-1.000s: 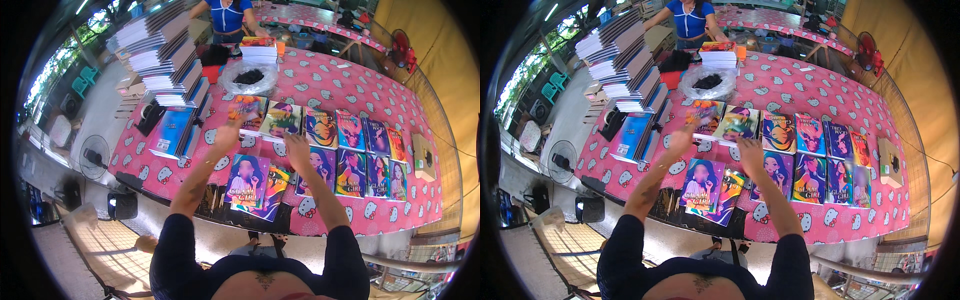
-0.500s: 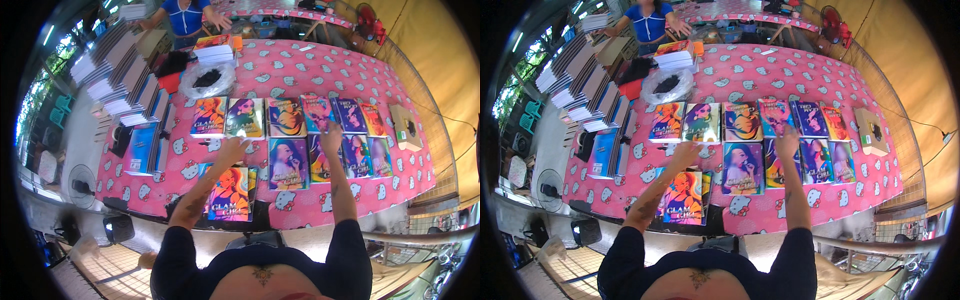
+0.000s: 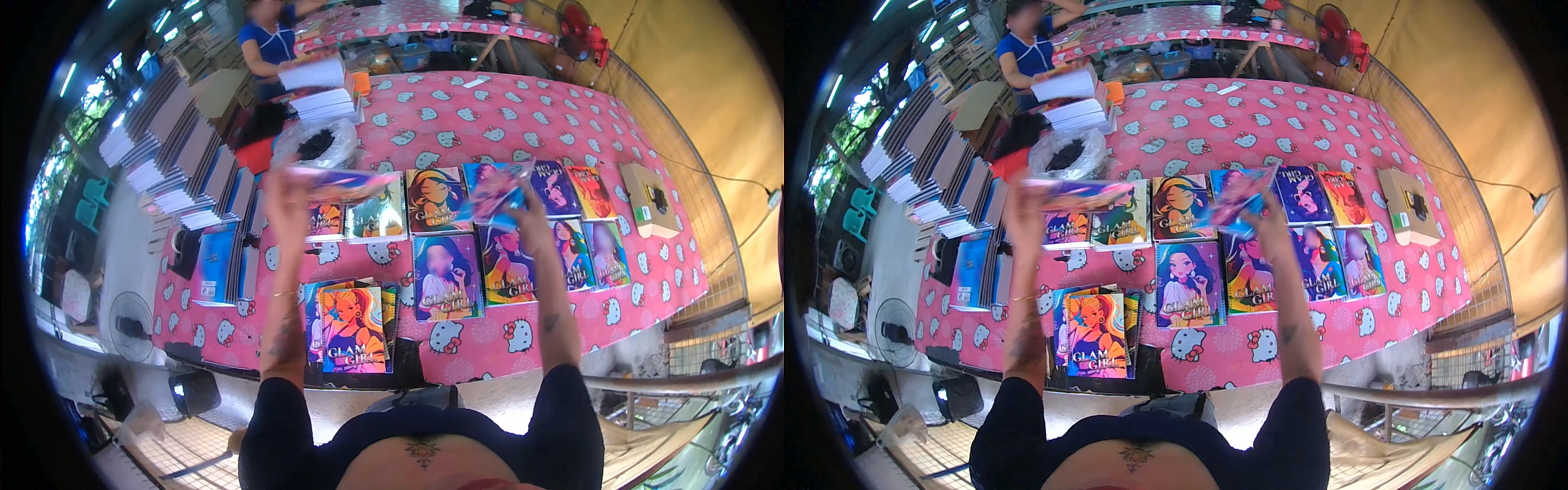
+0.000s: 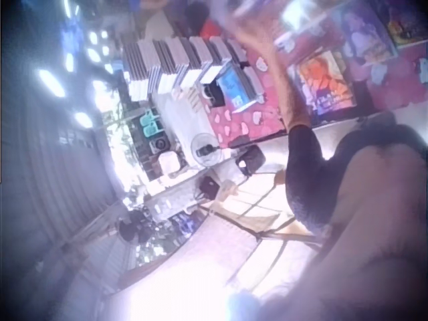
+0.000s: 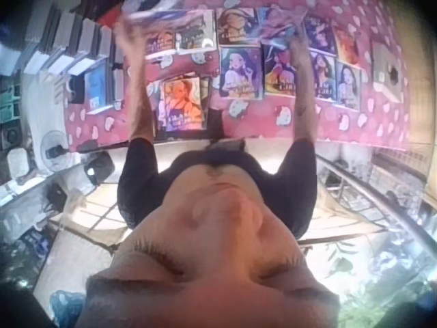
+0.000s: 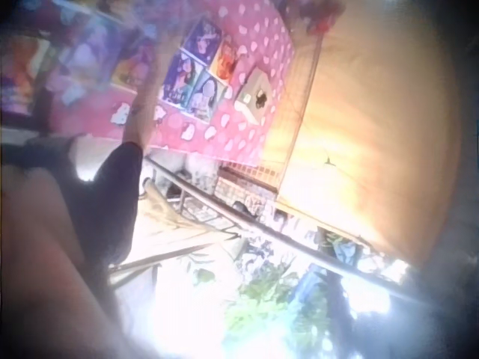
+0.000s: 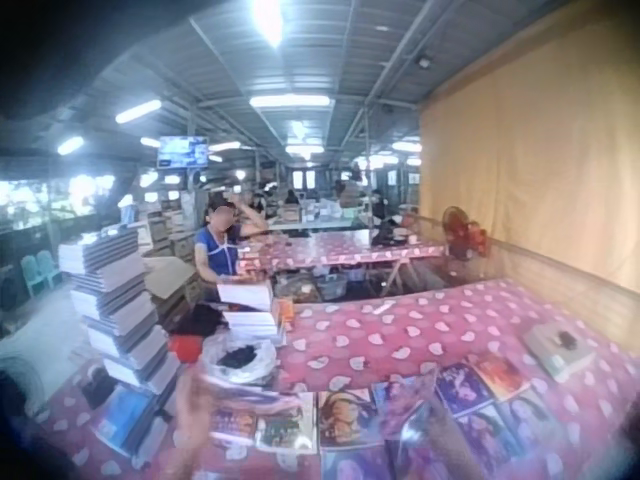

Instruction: The person sorts books by gathering specific covers from a table and stacking them into piles.

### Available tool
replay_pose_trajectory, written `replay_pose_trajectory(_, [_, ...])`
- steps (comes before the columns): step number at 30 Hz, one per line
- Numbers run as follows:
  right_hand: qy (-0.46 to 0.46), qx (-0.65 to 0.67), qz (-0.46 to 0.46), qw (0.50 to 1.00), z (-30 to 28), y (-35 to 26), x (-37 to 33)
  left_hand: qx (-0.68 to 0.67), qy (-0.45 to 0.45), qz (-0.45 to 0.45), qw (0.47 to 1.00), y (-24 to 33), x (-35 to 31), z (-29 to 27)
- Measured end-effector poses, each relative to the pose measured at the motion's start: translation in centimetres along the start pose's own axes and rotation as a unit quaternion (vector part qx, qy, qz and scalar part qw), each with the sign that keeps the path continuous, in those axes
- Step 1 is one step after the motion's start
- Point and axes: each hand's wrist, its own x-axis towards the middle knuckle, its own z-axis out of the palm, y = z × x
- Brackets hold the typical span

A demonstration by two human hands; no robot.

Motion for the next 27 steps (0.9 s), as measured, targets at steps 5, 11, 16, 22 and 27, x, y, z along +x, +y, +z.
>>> replay_pose_trajectory(5, [0.003,-0.275,-0.216,0.937,15.7,4.4,-19.1,-0.074,-0.090,-0.003,0.993,5.4,3.3,-5.2])
replay_pose_trajectory(11, [-0.222,-0.297,-0.025,0.929,15.9,2.3,-22.8,0.191,-0.397,0.193,0.877,-6.6,-13.2,4.3])
replay_pose_trajectory(16, [0.073,-0.420,-0.051,0.903,-6.1,3.0,-7.8,0.001,-0.259,0.047,0.965,0.4,-13.5,19.6])
replay_pose_trajectory(22, [0.330,-0.542,0.085,0.768,-33.4,9.6,7.3,0.125,-0.310,0.004,0.943,9.9,-17.8,46.4])
replay_pose_trajectory(27, [0.230,-0.566,0.033,0.791,-34.2,7.0,11.9,0.120,-0.336,-0.102,0.929,1.3,-14.7,48.9])
